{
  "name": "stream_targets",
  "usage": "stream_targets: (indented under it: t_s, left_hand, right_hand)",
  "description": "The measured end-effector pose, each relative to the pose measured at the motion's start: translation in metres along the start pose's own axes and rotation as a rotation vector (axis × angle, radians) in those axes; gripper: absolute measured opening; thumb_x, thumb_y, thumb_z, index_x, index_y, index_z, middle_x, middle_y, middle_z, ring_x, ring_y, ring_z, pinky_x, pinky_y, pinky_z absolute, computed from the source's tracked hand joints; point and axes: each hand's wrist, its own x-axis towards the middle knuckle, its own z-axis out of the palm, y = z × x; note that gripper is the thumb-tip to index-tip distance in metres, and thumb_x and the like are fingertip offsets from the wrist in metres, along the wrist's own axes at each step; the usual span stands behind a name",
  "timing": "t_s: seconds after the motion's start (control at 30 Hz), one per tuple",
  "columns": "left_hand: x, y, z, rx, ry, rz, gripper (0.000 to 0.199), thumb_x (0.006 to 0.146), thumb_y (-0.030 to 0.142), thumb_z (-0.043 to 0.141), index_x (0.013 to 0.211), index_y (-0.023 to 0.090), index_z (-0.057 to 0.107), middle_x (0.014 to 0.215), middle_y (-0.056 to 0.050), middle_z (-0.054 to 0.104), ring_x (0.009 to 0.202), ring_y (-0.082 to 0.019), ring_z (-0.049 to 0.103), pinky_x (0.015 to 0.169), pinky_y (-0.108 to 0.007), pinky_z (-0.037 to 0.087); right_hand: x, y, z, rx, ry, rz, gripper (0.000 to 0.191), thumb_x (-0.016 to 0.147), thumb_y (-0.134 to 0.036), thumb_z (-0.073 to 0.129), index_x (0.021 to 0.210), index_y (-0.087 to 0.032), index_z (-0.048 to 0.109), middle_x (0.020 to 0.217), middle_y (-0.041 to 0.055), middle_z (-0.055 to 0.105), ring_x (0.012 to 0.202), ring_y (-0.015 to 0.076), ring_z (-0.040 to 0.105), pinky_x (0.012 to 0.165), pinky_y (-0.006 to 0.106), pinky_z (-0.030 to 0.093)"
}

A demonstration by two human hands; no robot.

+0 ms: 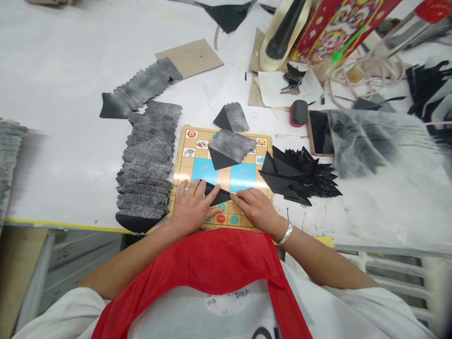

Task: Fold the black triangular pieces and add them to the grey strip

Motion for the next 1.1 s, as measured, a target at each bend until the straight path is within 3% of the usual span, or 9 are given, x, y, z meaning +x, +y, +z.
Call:
stream_targets:
  t_s: [0.23,0.33,0.53,0.73,0.87,1.1]
  left_hand:
    - [-0.002,0.001,0.004,0.033,0.001,0.038,0.062,0.085,0.061,0.041,0.135,0.025,0.043,0.128,-0.02,0.052,0.118,-0.035,0.047,0.1,-0.055,0.027]
    - [-0.003,0.002,0.006,0.027,0.018,0.034,0.062,0.085,0.06,0.042,0.136,0.024,0.043,0.128,-0.021,0.051,0.118,-0.035,0.047,0.101,-0.055,0.027]
    - [-0.005,0.003,0.007,0.026,0.031,0.023,0.062,0.084,0.06,0.043,0.135,0.025,0.043,0.129,-0.021,0.05,0.118,-0.035,0.047,0.101,-0.054,0.027]
    - [-0.005,0.003,0.007,-0.018,0.034,0.007,0.062,0.083,0.06,0.045,0.134,0.024,0.045,0.129,-0.02,0.051,0.12,-0.035,0.045,0.101,-0.053,0.026]
    - [-0.005,0.004,0.005,-0.007,0.037,0.014,0.061,0.084,0.059,0.045,0.135,0.024,0.045,0.129,-0.021,0.05,0.12,-0.036,0.045,0.101,-0.054,0.027]
    - [-0.003,0.002,0.003,-0.008,0.024,-0.002,0.062,0.083,0.059,0.047,0.133,0.023,0.046,0.13,-0.019,0.051,0.12,-0.034,0.045,0.101,-0.053,0.026]
  right_hand:
    - [-0.008,0.001,0.001,0.068,0.006,0.034,0.028,0.093,-0.017,0.041,0.115,-0.015,0.058,0.101,0.0101,0.061,0.089,0.0193,0.05,0.079,0.034,0.042]
    - [-0.009,0.0,0.002,0.201,0.075,0.116,0.025,0.092,-0.017,0.042,0.112,-0.018,0.059,0.1,0.0082,0.062,0.091,0.0183,0.051,0.082,0.034,0.043]
    - [-0.003,-0.002,-0.002,0.399,0.17,0.308,0.032,0.09,-0.022,0.046,0.122,-0.017,0.048,0.099,0.0094,0.06,0.092,0.0189,0.054,0.081,0.034,0.047]
    - [0.002,-0.005,-0.002,0.26,0.122,0.231,0.027,0.089,-0.02,0.046,0.114,-0.017,0.055,0.102,0.0104,0.06,0.095,0.0208,0.052,0.084,0.036,0.045]
    - [0.009,-0.009,-0.003,0.173,0.073,0.222,0.033,0.09,-0.023,0.046,0.12,-0.012,0.053,0.104,0.0127,0.058,0.096,0.0218,0.05,0.085,0.036,0.043]
    - [0.025,-0.016,-0.005,0.015,-0.066,0.111,0.038,0.092,-0.033,0.045,0.123,-0.013,0.053,0.1,0.0119,0.057,0.088,0.022,0.046,0.076,0.035,0.036]
